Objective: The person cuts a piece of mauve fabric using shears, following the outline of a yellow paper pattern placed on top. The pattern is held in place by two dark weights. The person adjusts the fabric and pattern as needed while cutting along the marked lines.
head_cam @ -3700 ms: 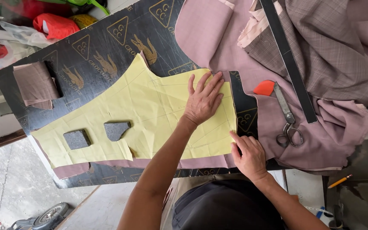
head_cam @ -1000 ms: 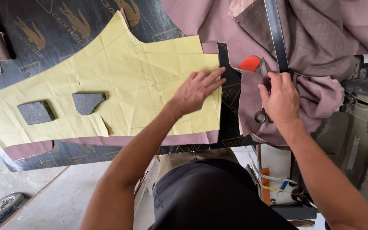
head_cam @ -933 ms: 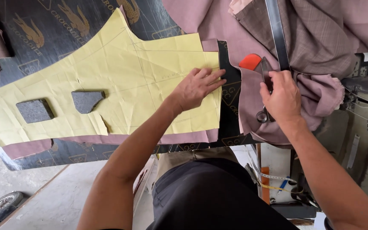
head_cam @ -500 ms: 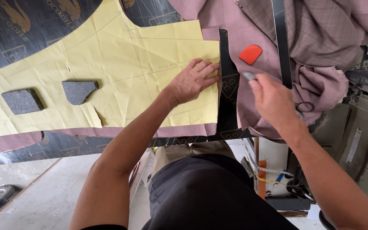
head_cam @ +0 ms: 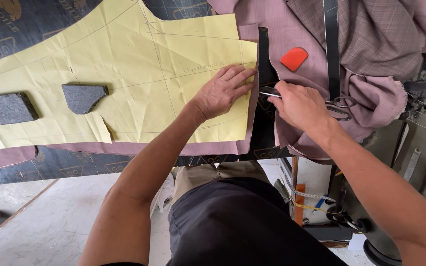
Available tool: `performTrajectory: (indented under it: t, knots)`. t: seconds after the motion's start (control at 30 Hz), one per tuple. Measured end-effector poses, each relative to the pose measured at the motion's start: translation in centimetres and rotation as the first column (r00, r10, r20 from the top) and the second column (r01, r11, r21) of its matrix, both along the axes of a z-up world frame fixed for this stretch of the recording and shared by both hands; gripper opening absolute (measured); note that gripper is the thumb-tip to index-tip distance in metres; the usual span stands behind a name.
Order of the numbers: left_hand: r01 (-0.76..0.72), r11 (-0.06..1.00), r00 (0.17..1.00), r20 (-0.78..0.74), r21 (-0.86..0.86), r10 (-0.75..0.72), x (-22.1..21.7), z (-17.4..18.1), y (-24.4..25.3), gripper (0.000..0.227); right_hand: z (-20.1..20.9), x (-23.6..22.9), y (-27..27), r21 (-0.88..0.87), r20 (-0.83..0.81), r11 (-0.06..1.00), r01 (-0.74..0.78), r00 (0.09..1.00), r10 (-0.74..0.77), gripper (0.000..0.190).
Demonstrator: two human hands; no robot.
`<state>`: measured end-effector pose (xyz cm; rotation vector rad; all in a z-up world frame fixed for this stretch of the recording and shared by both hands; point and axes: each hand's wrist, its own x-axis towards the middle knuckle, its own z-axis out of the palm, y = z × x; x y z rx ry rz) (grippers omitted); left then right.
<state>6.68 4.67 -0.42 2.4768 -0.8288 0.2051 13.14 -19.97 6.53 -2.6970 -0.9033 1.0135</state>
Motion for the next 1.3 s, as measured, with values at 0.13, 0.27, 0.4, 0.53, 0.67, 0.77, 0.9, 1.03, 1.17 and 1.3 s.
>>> performTrajectory:
  t: [0.13,0.27,0.4,0.53,0.67,0.77,0.9,1.03,1.17,1.3]
  knots:
    - [-0.016,0.999,1.0,-0.009,-0.031,0.015,-0.3,0.2,-0.1,0.029,-0.3,0.1,0.2,0.006,0.058,0.999,-0.051,0.997,0.05,0.027]
    - [-0.033,0.998,0.999,-0.007,-0.053,0.032,-0.6,-0.9,-0.4,0.031,-0.2,0.4,0.3,0.014,0.064,0.995,-0.1,0.993,0.099,0.026]
    - [-0.045,0.997,0.999,0.016,-0.068,0.046,-0.6,-0.6,-0.4,0.038,-0.4,0.6,0.3,0.004,0.062,0.994,-0.113,0.992,0.113,0.025]
    - [-0.038,0.999,0.999,0.029,-0.019,0.039,-0.7,-0.9,-0.4,0.044,-0.5,0.6,0.2,-0.002,0.051,0.994,-0.109,0.993,0.109,0.025]
    - [-0.042,0.999,0.999,0.036,0.013,0.041,-0.7,-1.0,-0.5,0.047,-1.3,0.5,-0.2,0.003,0.074,0.991,-0.134,0.988,0.133,0.025]
    - [-0.043,0.999,0.999,0.034,0.016,0.043,-0.8,-1.1,-0.4,0.044,-1.7,0.5,-0.3,0.003,0.111,0.987,-0.158,0.981,0.157,0.026]
    - [-0.043,0.999,0.999,0.019,0.014,0.043,-0.8,-1.4,-0.4,0.042,-1.2,0.3,0.0,0.004,0.16,0.983,-0.183,0.971,0.18,0.025]
    - [-0.04,0.999,0.999,0.014,0.009,0.04,-0.8,-1.3,-0.4,0.041,-1.6,0.3,-0.4,-0.004,0.186,0.978,-0.208,0.961,0.205,0.025]
    - [-0.041,0.999,0.999,0.012,0.002,0.041,-0.7,-1.3,-0.4,0.039,-1.7,0.2,-0.4,-0.037,0.265,0.956,-0.292,0.919,0.291,0.024]
    - [-0.037,0.999,0.999,0.021,-0.021,0.037,-0.6,-1.1,-0.4,0.04,-2.1,0.5,-0.6,-0.032,0.327,0.933,-0.359,0.878,0.349,0.022]
